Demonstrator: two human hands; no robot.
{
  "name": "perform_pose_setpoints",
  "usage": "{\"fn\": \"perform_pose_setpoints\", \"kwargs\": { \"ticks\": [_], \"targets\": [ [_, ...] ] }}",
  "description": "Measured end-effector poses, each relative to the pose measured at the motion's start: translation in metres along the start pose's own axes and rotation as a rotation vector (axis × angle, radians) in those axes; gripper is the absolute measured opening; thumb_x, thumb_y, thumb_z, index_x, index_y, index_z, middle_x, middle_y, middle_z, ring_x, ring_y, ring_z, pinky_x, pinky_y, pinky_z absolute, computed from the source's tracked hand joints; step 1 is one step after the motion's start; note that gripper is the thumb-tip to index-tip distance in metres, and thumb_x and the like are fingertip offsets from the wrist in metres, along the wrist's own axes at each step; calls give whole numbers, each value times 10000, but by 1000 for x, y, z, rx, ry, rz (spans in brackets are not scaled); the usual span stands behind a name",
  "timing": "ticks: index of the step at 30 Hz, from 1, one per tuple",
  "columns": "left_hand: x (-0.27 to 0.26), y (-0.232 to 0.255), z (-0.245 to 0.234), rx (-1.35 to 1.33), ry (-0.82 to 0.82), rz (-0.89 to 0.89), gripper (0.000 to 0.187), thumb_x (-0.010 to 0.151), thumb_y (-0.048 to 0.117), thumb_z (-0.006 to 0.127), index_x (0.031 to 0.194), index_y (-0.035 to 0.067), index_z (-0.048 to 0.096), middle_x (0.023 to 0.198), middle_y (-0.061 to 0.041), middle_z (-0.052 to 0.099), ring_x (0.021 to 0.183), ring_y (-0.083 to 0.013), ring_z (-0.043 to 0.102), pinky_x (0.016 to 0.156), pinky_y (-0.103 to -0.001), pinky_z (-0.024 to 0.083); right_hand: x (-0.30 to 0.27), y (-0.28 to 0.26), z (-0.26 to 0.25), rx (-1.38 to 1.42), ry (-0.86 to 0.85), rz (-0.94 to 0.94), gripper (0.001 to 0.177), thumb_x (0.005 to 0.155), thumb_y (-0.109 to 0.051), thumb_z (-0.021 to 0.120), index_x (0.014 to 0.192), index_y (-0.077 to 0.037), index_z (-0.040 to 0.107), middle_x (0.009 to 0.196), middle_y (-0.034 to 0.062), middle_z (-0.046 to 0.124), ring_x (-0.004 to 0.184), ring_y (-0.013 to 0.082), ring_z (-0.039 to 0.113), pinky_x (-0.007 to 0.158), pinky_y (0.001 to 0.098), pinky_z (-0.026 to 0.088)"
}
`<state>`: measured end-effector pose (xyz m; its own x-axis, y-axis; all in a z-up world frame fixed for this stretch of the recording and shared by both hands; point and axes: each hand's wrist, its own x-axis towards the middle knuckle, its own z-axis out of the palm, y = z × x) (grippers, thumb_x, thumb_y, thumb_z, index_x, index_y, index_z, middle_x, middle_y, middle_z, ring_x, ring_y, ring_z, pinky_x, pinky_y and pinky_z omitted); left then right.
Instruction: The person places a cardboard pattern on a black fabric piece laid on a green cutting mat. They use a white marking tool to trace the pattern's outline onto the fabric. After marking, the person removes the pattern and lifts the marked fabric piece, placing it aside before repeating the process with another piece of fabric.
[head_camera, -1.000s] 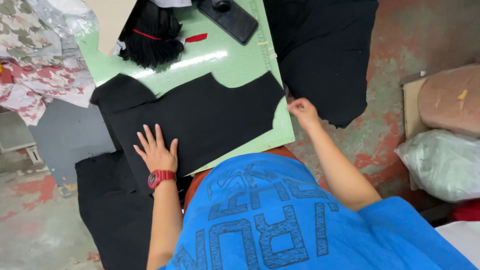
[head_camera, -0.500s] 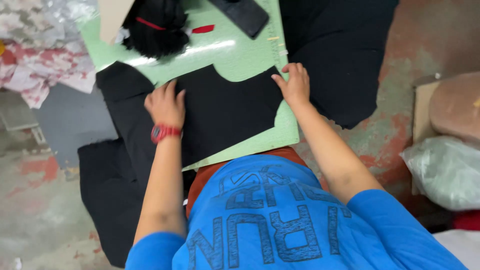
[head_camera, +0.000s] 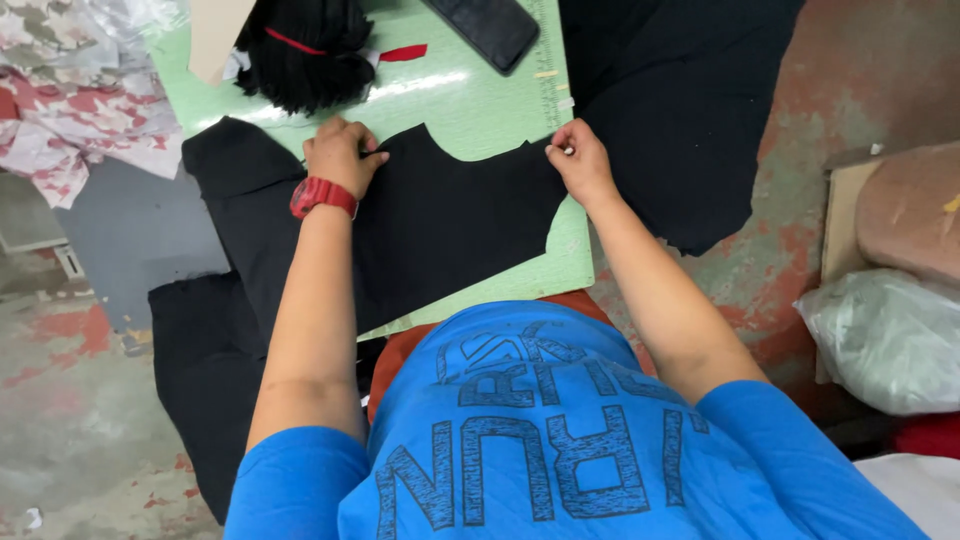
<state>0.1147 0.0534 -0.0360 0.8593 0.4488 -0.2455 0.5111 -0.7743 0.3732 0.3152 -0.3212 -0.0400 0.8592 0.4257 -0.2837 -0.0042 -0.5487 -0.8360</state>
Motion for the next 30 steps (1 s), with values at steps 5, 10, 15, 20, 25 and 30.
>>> {"fn": "perform_pose_setpoints", "kwargs": {
  "ticks": [5,10,15,20,25,30],
  "targets": [
    [-2,-4,0,-48,-43,25,305,837,429,862,1037,287,681,1024,68,699,1048,-199,681,939,-431,403,14,12,-5,146,-69,87,455,768,-141,906,1169,-131,690,858,-14,710,702,21,640,658,172,544],
    [-25,0,-15,-127,177,278,238,883,381,854,1039,252,729,970,5,632,983,-255,672,860,-388,532,7,2,-14,-63,-22,12,310,770,-290,938,998,-149,783,884,51,732,833,174,713,762,324,559],
    [-105,9,-26,-42,244,421,148,1057,389,587,1105,267,657,998,-40,607,966,-288,656,829,-435,546,-71,-15,-36,-187,-127,-130,252,961,-272,785,1116,-104,681,1017,175,703,1006,396,669,853,496,519],
    [-198,31,-51,-98,194,433,150,1028,399,618,1095,281,682,954,-20,674,926,-257,707,799,-409,574,-155,-30,-78,2,-417,-9,223,876,-199,833,1038,-99,717,951,58,735,952,201,645,905,362,507],
    [-164,27,-40,-117,64,58,155,1026,460,654,1131,350,688,969,66,749,958,-179,736,822,-364,589,-102,-3,-56,-197,-275,-34,295,938,-351,819,1086,-110,737,967,101,734,918,282,679,832,415,512],
    [-117,3,-3,-8,154,-45,191,1056,475,642,1173,328,672,986,35,752,951,-205,743,806,-383,597,-31,-1,-8,-271,-101,-172,225,946,-327,830,1072,-158,752,898,55,723,861,280,679,791,401,525]
  ]
}}
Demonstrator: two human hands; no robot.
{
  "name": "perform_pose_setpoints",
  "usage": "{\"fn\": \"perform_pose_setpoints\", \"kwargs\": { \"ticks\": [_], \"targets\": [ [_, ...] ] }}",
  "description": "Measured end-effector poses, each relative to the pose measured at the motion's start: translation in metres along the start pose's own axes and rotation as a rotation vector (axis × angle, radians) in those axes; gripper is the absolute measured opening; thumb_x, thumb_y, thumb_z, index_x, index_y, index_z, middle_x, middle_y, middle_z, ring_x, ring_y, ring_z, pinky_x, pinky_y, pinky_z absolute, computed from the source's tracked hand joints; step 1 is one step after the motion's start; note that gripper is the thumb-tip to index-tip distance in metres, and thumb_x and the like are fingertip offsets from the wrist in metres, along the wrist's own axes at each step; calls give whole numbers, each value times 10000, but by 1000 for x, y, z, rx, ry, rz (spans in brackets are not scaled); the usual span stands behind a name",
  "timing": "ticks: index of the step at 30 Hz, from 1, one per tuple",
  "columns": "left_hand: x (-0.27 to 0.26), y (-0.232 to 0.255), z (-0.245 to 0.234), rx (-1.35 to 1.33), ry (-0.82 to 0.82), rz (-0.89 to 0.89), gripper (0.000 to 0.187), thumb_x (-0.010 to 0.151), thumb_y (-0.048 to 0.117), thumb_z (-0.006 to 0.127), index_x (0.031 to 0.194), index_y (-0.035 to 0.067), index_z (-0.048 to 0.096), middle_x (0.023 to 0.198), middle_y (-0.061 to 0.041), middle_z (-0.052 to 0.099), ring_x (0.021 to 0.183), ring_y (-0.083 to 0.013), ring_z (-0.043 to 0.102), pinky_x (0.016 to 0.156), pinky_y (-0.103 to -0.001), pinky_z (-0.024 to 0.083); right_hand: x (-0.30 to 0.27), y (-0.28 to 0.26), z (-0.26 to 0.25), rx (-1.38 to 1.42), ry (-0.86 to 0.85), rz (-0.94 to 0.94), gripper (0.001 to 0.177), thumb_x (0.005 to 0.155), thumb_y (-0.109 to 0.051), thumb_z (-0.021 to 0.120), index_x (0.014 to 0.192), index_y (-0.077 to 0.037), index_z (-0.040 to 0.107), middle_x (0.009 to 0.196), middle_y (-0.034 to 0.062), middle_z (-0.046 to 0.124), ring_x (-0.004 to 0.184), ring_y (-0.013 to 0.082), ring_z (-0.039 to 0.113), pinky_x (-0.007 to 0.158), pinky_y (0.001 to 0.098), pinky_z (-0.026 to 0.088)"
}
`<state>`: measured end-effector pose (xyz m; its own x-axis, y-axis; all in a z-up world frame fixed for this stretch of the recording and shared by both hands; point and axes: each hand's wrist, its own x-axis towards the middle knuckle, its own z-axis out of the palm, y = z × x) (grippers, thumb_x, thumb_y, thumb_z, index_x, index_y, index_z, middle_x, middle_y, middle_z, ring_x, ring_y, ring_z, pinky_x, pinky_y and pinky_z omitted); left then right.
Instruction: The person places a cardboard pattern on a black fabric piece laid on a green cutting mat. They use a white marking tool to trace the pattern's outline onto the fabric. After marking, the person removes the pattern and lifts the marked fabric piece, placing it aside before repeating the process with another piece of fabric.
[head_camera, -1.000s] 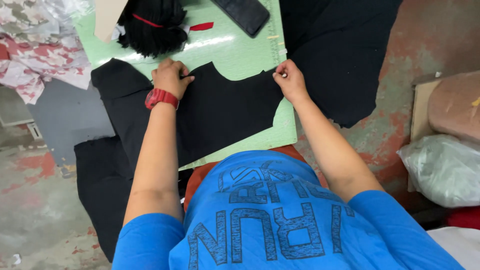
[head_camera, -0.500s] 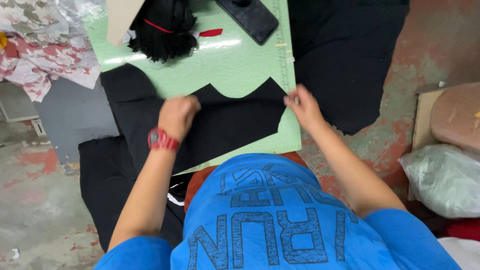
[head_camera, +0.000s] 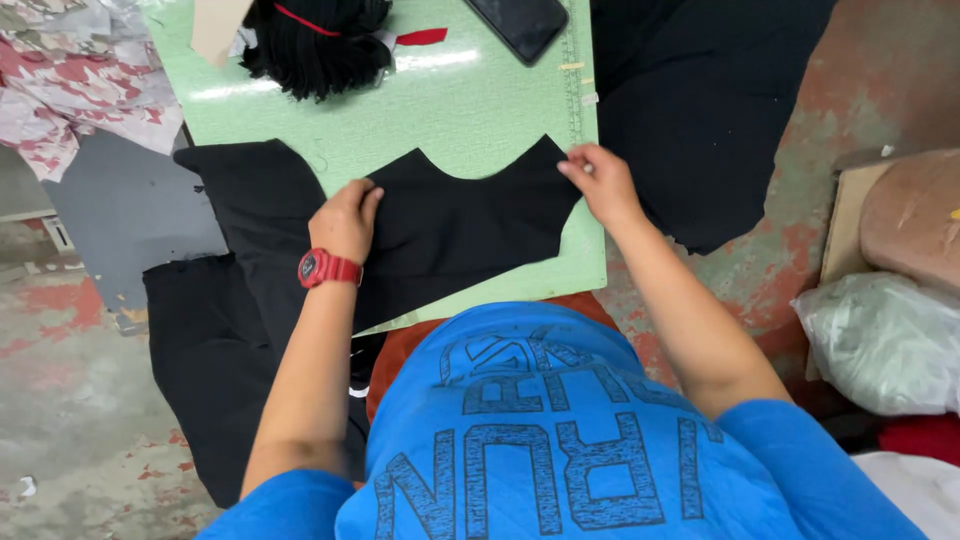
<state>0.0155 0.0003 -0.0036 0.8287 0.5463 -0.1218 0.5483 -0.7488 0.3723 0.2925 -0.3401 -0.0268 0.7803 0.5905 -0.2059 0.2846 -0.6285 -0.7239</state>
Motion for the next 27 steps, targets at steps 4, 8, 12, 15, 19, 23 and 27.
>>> {"fn": "perform_pose_setpoints", "kwargs": {
  "ticks": [4,8,12,15,19,23,27],
  "targets": [
    [4,1,11,-1,64,-68,206,1055,485,647,1156,308,669,977,40,747,942,-214,743,796,-397,600,15,-10,2,-109,72,-149,151,932,-299,833,1024,-210,753,821,-12,714,881,243,687,849,364,498],
    [0,3,6,-16,88,-72,198,1055,469,656,1145,292,666,983,39,745,952,-217,742,795,-398,600,19,-16,2,-104,78,-172,155,931,-306,837,1027,-229,744,821,-37,721,898,208,683,864,341,477],
    [-3,3,9,-8,108,-73,218,1036,497,672,1137,304,663,974,45,734,960,-206,736,802,-389,599,27,-21,2,-129,65,-211,160,929,-302,830,1033,-224,737,825,-23,704,910,228,677,865,364,466],
    [-3,4,9,-1,130,-77,213,1028,499,673,1132,313,659,984,52,728,977,-193,730,808,-375,601,32,-27,2,-150,50,-217,158,921,-280,834,1024,-219,731,818,-18,685,910,242,672,867,376,459],
    [-2,1,16,-18,127,-87,207,1024,478,669,1145,312,656,998,50,721,999,-198,724,822,-383,604,36,-28,4,-170,76,-225,193,890,-285,873,986,-214,721,786,-28,652,879,243,667,846,378,462],
    [-1,10,4,-47,122,-96,201,1023,468,668,1144,308,652,996,49,704,1011,-203,714,831,-389,604,36,-27,8,-165,82,-215,203,883,-292,881,978,-220,716,777,-39,638,881,239,666,847,381,459],
    [5,5,5,-39,124,-106,173,1028,459,659,1112,311,634,967,47,668,999,-210,701,820,-404,604,37,-29,7,-160,106,-229,200,873,-262,888,946,-199,713,768,-29,634,857,243,678,823,379,477]
  ]
}}
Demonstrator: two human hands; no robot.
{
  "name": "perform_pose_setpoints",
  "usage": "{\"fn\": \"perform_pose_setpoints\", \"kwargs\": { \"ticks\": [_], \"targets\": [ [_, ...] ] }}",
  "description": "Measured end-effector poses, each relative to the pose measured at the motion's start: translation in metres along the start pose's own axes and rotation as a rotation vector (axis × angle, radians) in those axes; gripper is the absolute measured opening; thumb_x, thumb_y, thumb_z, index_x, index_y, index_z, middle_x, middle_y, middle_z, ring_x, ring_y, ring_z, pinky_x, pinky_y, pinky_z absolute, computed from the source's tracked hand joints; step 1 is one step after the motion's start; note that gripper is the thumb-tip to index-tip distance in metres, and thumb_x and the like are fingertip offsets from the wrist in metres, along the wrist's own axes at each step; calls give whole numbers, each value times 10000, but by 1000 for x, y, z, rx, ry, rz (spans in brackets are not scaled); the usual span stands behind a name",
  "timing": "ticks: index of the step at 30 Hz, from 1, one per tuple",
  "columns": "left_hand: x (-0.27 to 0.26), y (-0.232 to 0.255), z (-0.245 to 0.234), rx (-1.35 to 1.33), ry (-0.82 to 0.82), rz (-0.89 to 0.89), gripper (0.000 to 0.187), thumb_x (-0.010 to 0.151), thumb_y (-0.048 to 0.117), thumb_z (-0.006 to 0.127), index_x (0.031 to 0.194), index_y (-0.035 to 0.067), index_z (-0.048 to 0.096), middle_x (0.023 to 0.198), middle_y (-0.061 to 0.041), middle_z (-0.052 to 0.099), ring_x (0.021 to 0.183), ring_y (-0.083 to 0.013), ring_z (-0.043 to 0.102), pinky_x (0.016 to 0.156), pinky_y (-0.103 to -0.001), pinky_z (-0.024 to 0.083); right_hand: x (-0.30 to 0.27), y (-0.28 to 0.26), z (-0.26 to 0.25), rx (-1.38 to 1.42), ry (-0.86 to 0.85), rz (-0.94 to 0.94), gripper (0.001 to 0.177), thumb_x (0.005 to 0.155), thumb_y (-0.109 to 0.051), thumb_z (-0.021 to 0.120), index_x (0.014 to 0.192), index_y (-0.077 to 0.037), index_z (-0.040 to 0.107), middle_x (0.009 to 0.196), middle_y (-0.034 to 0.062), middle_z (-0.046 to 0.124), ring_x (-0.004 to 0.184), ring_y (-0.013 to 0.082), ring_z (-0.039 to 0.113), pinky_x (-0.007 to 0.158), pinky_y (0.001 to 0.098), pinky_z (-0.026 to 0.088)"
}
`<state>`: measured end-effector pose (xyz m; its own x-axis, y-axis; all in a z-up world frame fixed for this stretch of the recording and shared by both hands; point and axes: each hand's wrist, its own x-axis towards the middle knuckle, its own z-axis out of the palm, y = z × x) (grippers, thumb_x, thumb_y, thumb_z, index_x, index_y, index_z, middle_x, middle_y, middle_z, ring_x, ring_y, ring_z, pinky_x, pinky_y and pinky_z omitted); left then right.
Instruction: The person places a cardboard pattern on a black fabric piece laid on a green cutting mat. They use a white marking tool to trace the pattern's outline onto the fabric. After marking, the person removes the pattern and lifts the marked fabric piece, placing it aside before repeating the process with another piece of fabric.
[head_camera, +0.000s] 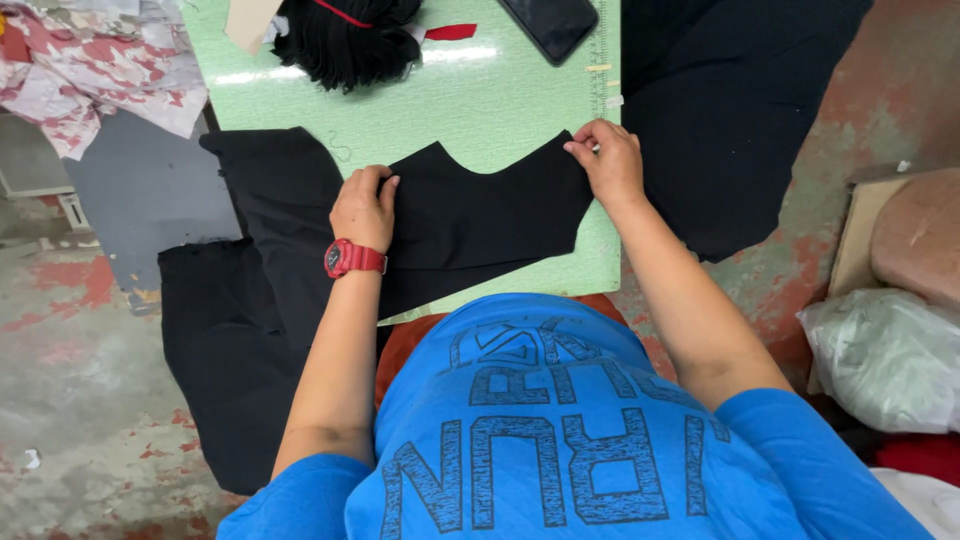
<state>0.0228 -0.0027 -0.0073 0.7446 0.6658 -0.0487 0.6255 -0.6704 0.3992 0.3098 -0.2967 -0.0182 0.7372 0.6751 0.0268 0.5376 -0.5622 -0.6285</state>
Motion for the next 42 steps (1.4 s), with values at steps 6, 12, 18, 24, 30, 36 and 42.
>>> {"fn": "perform_pose_setpoints", "kwargs": {
  "ticks": [6,12,18,24,30,36,42],
  "targets": [
    [11,-1,10,36,-5,42,161,1034,457,668,1099,313,637,951,42,650,989,-208,697,812,-398,604,-1,7,1,-5,53,-2,190,872,-258,887,934,-201,717,776,-22,646,845,245,690,796,380,494],
    [11,28,-24,53,115,234,179,1033,404,690,1087,243,631,906,-4,579,891,-257,664,743,-422,560,2,-2,-2,-35,38,6,184,911,-287,851,968,-205,697,777,-16,612,853,245,667,809,388,460],
    [-75,70,-16,71,-110,707,197,921,338,689,773,228,621,662,36,532,660,-197,614,594,-355,537,3,-1,-5,-101,-64,-5,192,936,-317,809,995,-199,669,831,-9,582,910,259,642,837,411,444],
    [-118,52,1,-145,-48,634,202,987,293,748,987,98,697,882,-49,616,755,-251,568,650,-374,497,14,-9,-9,-119,-146,75,168,946,-275,762,932,-197,613,921,-15,675,903,228,625,815,392,361],
    [-129,57,4,-165,31,538,152,1002,221,739,938,93,687,886,-42,601,750,-256,538,634,-387,481,20,-6,-11,-86,-195,108,179,940,-285,784,927,-197,629,912,-33,678,859,205,626,859,396,376],
    [-142,55,10,-93,-7,500,151,1033,262,659,984,120,675,946,-35,606,830,-257,553,694,-391,453,25,-1,-13,-96,-248,104,175,942,-306,770,920,-218,620,860,-34,665,820,199,621,847,397,371],
    [-168,57,5,18,4,660,75,1048,165,605,1068,110,653,1041,-50,627,873,-253,562,698,-378,433,25,1,-15,-110,-264,76,175,955,-304,746,929,-211,600,863,-24,656,824,211,624,850,409,372]
  ]
}}
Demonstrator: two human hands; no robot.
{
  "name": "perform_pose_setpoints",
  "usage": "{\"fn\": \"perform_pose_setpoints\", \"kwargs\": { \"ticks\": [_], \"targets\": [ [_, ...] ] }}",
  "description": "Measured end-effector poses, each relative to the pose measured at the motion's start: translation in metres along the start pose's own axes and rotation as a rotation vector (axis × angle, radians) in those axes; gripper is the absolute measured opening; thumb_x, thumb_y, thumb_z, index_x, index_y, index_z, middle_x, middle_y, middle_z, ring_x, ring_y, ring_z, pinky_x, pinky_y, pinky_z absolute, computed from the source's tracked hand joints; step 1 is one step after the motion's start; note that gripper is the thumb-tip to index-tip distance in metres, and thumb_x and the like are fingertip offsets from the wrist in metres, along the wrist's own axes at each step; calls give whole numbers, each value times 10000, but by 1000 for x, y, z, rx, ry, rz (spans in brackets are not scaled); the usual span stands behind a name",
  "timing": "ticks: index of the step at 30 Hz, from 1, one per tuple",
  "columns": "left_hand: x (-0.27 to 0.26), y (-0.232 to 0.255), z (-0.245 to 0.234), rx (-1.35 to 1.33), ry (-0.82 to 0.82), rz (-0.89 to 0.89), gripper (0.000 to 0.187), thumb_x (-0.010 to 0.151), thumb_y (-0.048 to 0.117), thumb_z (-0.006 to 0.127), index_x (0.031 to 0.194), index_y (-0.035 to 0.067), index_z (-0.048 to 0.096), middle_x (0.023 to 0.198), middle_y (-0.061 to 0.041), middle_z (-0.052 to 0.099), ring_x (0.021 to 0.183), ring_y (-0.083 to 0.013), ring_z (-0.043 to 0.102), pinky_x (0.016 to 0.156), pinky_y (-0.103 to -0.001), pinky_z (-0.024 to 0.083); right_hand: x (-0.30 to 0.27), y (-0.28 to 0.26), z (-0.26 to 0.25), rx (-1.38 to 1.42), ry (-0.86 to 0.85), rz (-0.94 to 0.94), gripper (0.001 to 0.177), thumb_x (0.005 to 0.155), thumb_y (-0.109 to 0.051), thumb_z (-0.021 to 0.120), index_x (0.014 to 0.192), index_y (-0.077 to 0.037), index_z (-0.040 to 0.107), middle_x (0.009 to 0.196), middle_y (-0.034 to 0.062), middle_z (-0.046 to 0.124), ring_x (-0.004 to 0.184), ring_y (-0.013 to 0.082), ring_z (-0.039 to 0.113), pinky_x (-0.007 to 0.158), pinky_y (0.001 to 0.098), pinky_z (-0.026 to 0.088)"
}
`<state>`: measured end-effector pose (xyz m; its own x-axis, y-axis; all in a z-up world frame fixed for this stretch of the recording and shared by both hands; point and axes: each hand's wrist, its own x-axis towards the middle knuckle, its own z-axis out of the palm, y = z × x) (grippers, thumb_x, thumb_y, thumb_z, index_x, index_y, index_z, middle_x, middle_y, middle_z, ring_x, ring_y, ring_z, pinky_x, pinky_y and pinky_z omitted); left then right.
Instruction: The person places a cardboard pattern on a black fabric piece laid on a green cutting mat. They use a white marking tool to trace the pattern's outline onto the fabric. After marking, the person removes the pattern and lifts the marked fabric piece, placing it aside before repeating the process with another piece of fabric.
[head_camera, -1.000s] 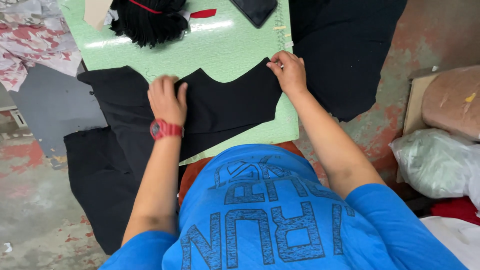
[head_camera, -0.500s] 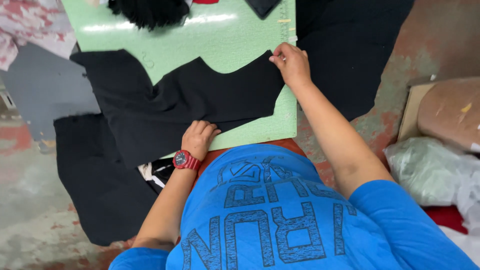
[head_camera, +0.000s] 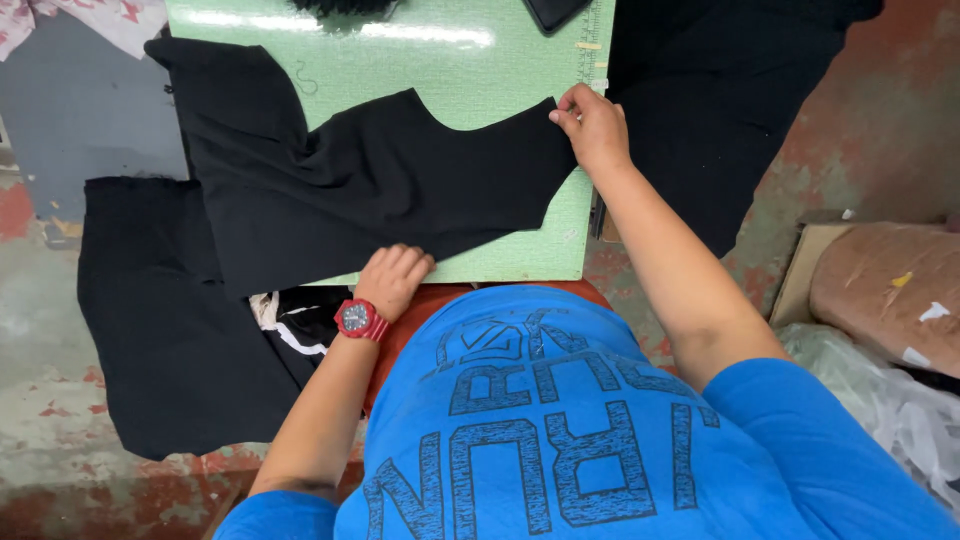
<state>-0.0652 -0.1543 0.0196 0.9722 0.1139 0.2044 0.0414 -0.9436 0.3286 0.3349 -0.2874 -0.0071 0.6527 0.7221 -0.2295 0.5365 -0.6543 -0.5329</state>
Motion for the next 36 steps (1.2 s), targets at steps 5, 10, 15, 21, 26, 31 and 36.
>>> {"fn": "perform_pose_setpoints", "kwargs": {
  "ticks": [5,10,15,21,26,31,36],
  "targets": [
    [-16,3,11,28,-100,2,127,1064,188,567,1111,105,651,1075,-63,636,895,-257,576,717,-383,464,1,1,2,-9,7,4,180,965,-317,737,929,-206,600,882,-10,698,869,252,660,841,417,378],
    [27,19,-5,25,37,6,312,1018,409,677,1090,105,671,1076,-70,638,913,-259,612,747,-373,458,-3,-14,-12,82,-25,105,173,966,-340,742,909,-223,628,802,-30,646,775,222,623,830,390,428],
    [75,29,17,-66,6,-66,366,989,453,680,1134,117,686,1046,-75,630,873,-284,585,716,-403,454,-6,-7,-8,61,-22,63,238,927,-401,779,914,-214,634,847,-22,636,805,215,619,820,391,407],
    [102,39,39,-81,-40,-5,347,948,460,725,1059,133,693,927,-51,577,794,-274,546,656,-405,452,-19,-1,-11,-40,-82,17,264,958,-421,739,926,-192,612,940,-4,610,869,242,612,843,418,375],
    [118,51,46,-138,-22,-1,338,950,466,724,988,132,689,883,-48,578,771,-267,554,643,-399,473,-28,7,-13,-25,-98,51,243,941,-415,745,913,-199,638,926,-20,595,878,222,613,850,413,377],
    [126,59,64,-138,49,-4,147,943,290,762,934,166,683,813,-18,553,727,-239,555,612,-381,477,-31,10,-11,56,-56,54,243,940,-407,761,855,-205,656,923,-46,603,859,193,619,866,396,373],
    [128,63,52,-138,36,84,40,953,147,672,960,131,636,831,-42,536,726,-255,527,609,-395,445,-40,7,-21,73,5,-43,267,978,-371,754,856,-179,614,907,-32,597,831,202,600,841,390,377]
  ]
}}
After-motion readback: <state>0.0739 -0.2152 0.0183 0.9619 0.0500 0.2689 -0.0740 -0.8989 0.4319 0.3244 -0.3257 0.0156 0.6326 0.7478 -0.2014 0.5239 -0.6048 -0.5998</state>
